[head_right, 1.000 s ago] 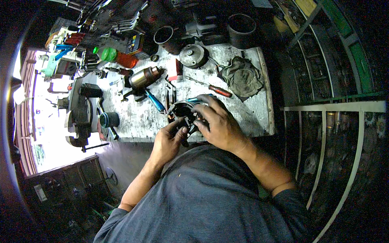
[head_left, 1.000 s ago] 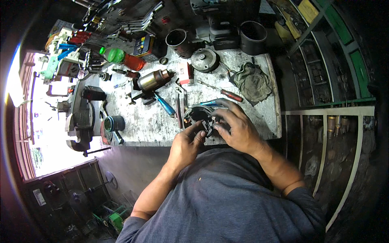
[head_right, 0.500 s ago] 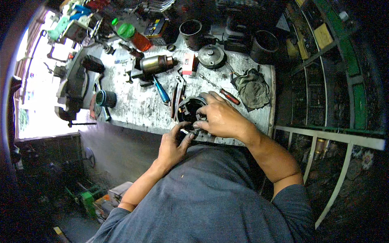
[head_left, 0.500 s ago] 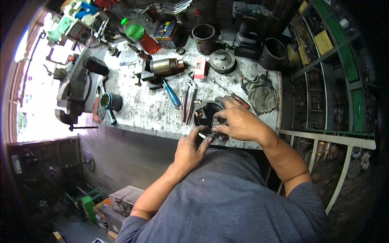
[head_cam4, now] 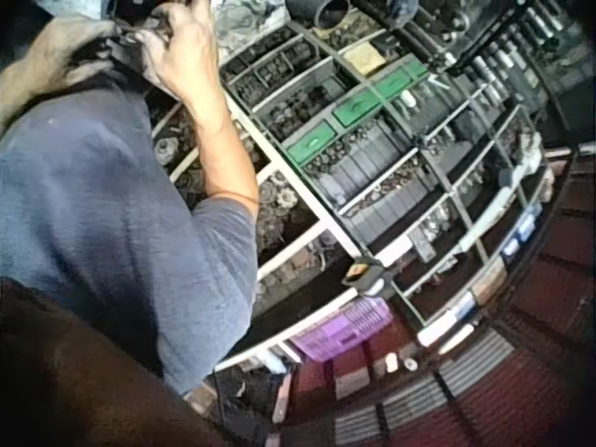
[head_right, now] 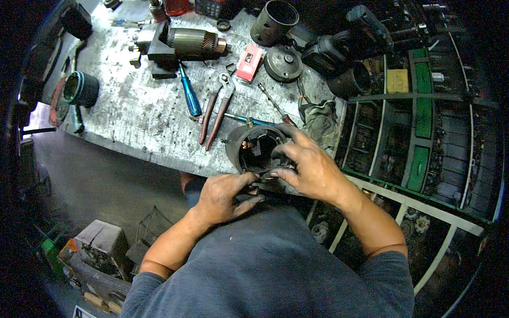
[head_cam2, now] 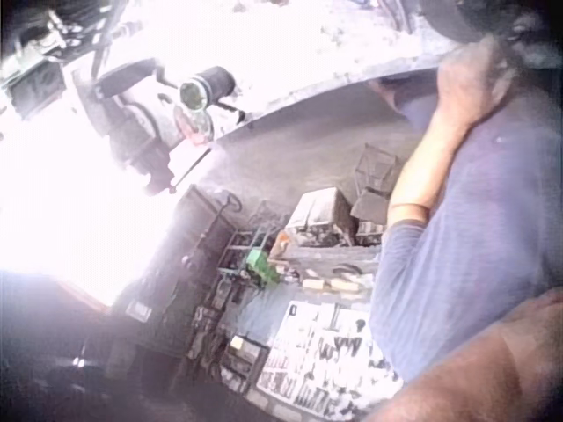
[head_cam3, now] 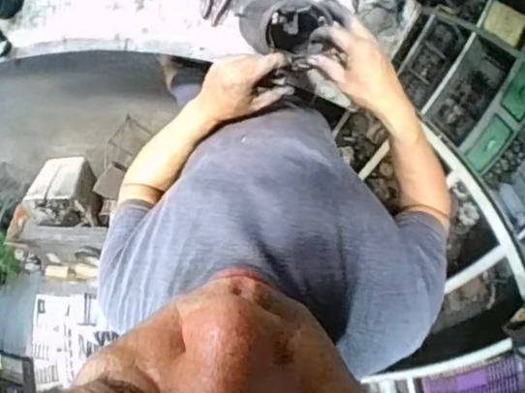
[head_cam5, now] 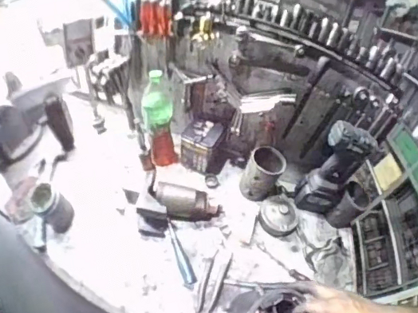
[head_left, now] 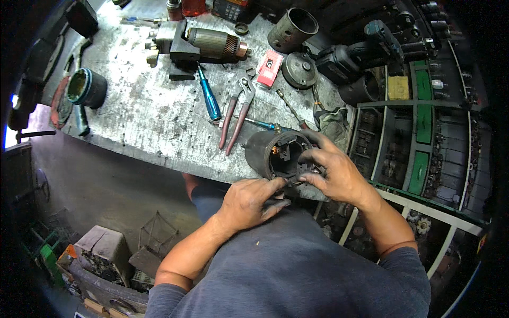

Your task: The person assembles a circular mechanical component on a workbench, inserting small metal pieces into slots and adjusting their positions by hand. The person repeatedly picks up, places, and repositions the parts within the housing.

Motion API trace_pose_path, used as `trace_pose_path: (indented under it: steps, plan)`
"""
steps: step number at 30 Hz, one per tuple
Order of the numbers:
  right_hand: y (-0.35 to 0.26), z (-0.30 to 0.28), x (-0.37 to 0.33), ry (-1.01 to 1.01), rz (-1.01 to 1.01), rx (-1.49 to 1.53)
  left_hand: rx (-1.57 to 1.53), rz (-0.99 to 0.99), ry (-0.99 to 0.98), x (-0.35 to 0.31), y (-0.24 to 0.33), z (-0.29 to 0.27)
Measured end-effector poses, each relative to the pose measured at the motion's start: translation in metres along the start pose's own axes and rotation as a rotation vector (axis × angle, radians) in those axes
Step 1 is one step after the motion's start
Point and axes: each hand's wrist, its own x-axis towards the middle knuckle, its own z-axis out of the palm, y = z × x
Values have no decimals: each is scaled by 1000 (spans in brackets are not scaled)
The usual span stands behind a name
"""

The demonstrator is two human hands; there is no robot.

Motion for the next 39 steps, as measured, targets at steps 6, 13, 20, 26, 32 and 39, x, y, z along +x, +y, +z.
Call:
trace_pose_path:
  steps: [6, 13, 20, 26, 32, 39]
  plan:
    - [-2, -5, 2, -62, 82, 62, 161, 156, -166, 5, 0, -16]
    - [7, -5, 6, -1, -3, 111, 335, 157, -222, 7, 16, -19]
    - [17, -1, 5, 20, 2, 188, 454, 78, -173, 5, 33, -5]
    - [33, -5, 3, 119, -191, 82, 472, 153, -57, 9, 24, 5]
    - [38, -22, 5, 55, -473, -43, 455, 140, -10, 12, 25, 10]
    - [40, -18, 19, -39, -584, -159, 428, 148, -49, 14, 30, 3]
